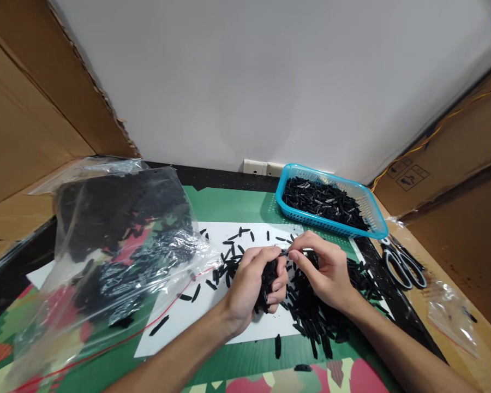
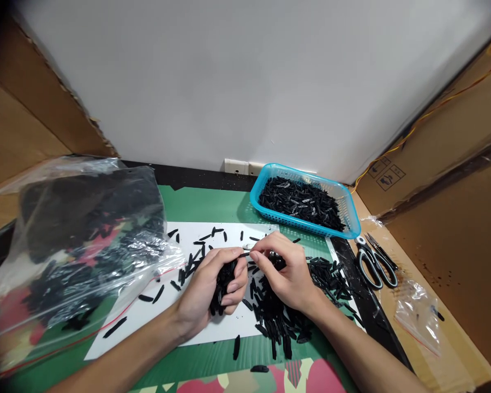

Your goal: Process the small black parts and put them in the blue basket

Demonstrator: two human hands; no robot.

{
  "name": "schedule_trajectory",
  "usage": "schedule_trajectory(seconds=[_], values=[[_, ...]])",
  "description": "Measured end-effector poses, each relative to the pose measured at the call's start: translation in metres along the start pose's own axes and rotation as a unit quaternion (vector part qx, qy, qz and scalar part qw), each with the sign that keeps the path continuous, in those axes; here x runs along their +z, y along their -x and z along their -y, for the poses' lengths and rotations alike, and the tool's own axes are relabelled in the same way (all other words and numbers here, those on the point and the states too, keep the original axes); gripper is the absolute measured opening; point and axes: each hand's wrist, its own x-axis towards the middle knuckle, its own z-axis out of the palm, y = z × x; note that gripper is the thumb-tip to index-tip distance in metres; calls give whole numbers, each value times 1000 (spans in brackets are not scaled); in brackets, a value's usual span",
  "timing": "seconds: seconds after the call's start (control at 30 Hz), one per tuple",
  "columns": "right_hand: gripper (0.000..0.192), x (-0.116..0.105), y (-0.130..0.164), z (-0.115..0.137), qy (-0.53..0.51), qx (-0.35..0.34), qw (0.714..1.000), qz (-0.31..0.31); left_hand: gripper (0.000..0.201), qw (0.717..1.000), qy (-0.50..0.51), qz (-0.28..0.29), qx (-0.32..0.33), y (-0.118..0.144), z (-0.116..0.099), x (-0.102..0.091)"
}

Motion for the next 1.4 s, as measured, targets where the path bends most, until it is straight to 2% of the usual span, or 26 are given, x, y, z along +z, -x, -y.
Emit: schedule_trajectory(seconds=[0.13,0.27,0.4,0.77,0.87,1.0,1.1,1.4], values=[[7,0,-1,2,-25,60,998,-18,34,1000,-6,19,-8,-1,2,-1],[11,4,-1,4,-105,141,984,-43,36,1000,-16,26,-7,-1,3,0],[15,8,-1,6,-145,180,972,-45,36,999,-36,24,1,-1,3,1],[12,9,0,10,-121,185,973,-66,37,998,-56,9,17,-4,6,2],[15,8,1,12,-87,177,979,-44,37,998,-64,-5,20,-4,7,2],[10,6,2,18,5,121,993,-7,39,996,-83,-27,36,-4,7,1],[8,4,2,21,31,96,995,10,40,994,-93,-33,52,-4,8,2],[11,1,-2,23,-14,142,990,-6,43,978,-177,-22,105,-5,11,-2]])
